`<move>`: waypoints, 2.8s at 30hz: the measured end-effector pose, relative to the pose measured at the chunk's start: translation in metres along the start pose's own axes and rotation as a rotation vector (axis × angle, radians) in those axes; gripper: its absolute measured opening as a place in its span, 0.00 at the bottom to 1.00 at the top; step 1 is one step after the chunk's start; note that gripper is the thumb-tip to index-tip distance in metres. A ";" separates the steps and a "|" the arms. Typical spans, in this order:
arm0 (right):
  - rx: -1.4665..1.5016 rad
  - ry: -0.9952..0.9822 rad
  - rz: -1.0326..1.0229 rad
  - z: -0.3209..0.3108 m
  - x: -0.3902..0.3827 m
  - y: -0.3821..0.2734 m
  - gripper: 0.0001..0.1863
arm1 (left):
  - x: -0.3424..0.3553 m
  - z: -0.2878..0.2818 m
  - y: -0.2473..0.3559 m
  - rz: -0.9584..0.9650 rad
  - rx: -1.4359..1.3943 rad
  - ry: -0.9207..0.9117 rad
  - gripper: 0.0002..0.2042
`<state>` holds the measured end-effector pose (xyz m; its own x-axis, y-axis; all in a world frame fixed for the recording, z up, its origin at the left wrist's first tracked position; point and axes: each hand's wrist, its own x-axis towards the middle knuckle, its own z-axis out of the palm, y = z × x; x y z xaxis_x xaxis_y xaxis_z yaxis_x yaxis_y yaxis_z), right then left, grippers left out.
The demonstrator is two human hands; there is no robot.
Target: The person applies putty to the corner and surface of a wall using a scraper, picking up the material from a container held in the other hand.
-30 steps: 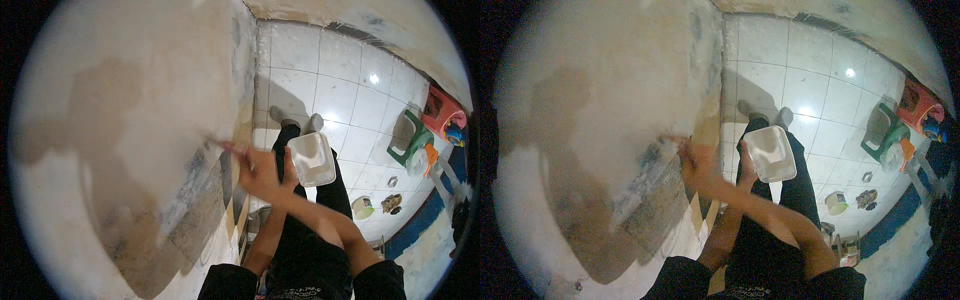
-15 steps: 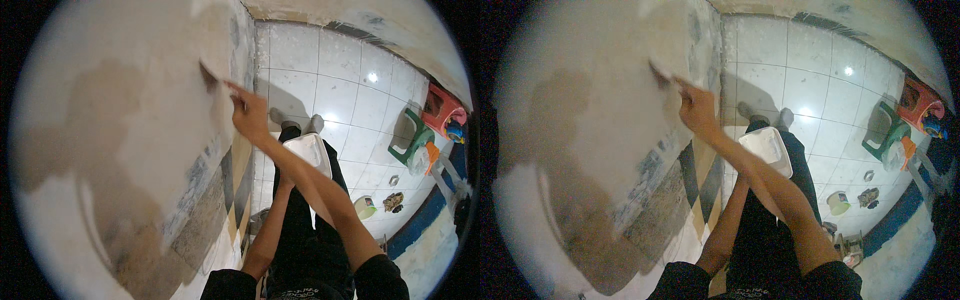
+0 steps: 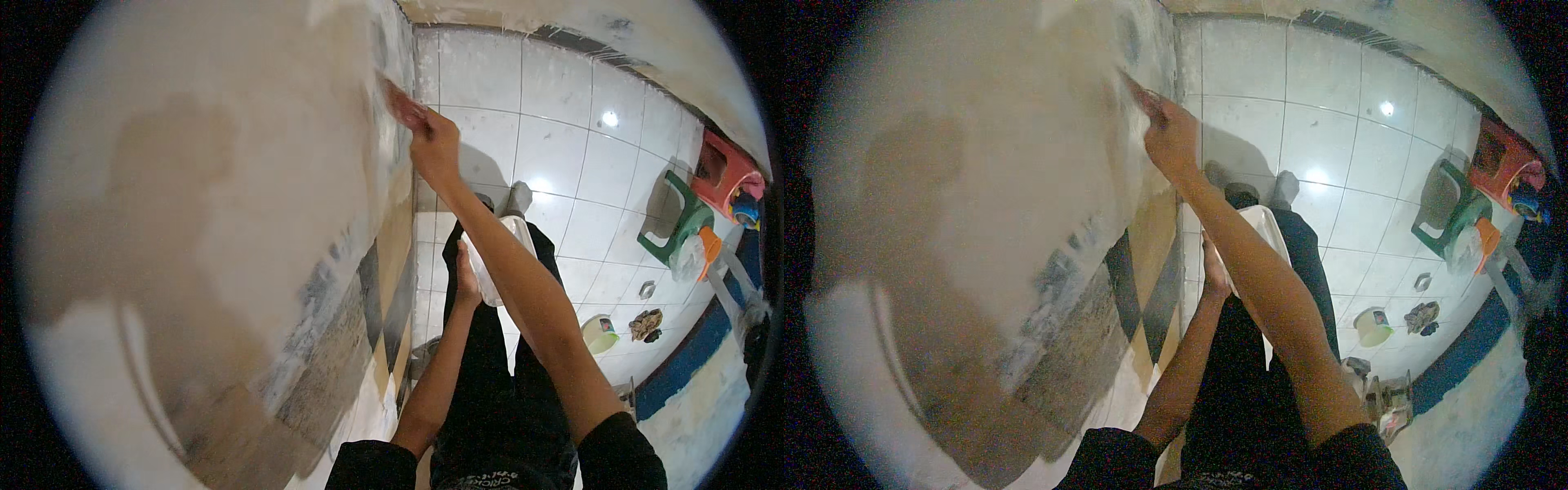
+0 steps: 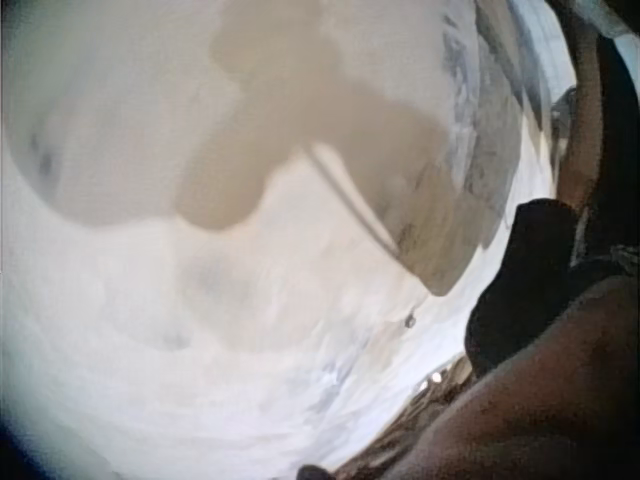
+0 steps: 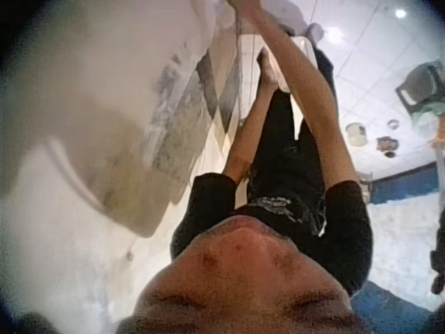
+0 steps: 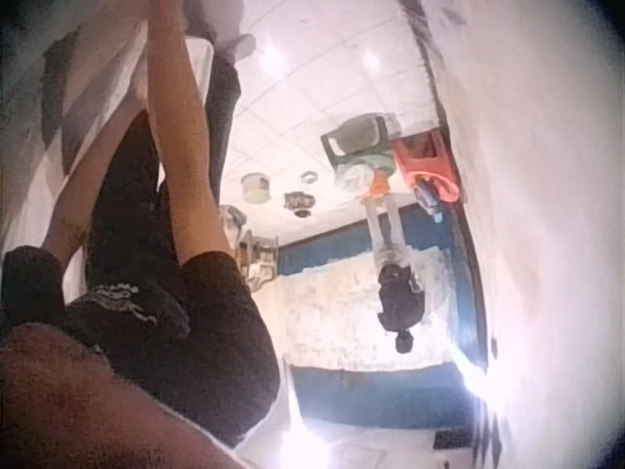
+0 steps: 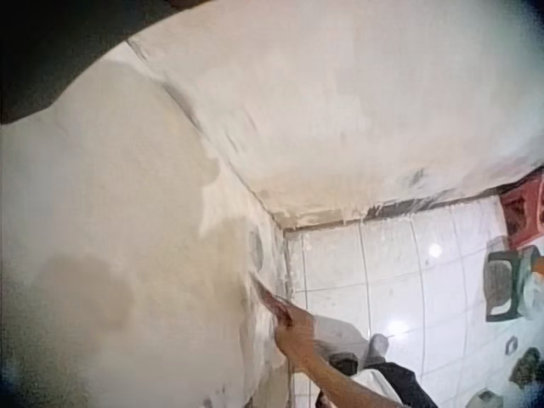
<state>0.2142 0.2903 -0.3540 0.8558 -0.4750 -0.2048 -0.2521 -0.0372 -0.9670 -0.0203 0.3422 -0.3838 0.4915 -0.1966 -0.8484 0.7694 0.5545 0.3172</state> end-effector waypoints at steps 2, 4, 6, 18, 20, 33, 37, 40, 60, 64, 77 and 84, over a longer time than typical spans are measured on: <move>-0.014 -0.059 -0.006 0.013 -0.002 0.005 0.17 | 0.002 -0.007 -0.008 -0.005 0.001 0.054 0.35; 0.033 -0.217 0.086 0.048 -0.046 -0.041 0.18 | 0.012 -0.071 -0.034 0.636 0.668 0.224 0.36; -0.027 -0.212 0.082 0.021 -0.084 -0.027 0.20 | 0.010 -0.029 -0.020 0.076 0.374 0.403 0.36; 0.027 -0.137 0.242 -0.016 -0.149 -0.054 0.12 | 0.011 -0.024 -0.023 0.022 0.077 0.180 0.34; 0.009 -0.198 0.191 -0.003 -0.153 -0.052 0.11 | 0.007 -0.021 -0.019 -0.080 0.119 0.016 0.36; 0.275 -0.545 0.310 -0.033 -0.211 -0.204 0.24 | -0.004 0.002 -0.016 -0.017 0.007 -0.080 0.37; 0.095 -0.359 0.153 -0.053 -0.189 -0.185 0.09 | -0.004 -0.002 -0.005 -0.030 0.105 -0.088 0.36; -0.025 -0.227 0.317 -0.021 -0.152 -0.099 0.09 | -0.011 0.018 0.010 0.022 0.175 0.035 0.37; -0.051 -0.123 0.269 0.018 -0.166 -0.008 0.12 | -0.004 0.007 -0.014 -0.070 0.082 0.024 0.37; -0.010 -0.191 0.242 0.046 -0.174 -0.018 0.13 | -0.004 0.014 -0.015 -0.047 0.025 -0.017 0.37; 0.275 -0.509 0.284 -0.018 -0.216 -0.177 0.21 | -0.009 0.016 -0.024 -0.085 0.008 -0.108 0.38; 0.164 -0.470 0.270 -0.030 -0.209 -0.170 0.29 | -0.003 -0.009 -0.027 -0.069 0.056 -0.024 0.38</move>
<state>0.0646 0.3692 -0.1421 0.8891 -0.0043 -0.4576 -0.4489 0.1868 -0.8739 -0.0459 0.3351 -0.3936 0.4457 -0.2527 -0.8588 0.8231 0.4928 0.2822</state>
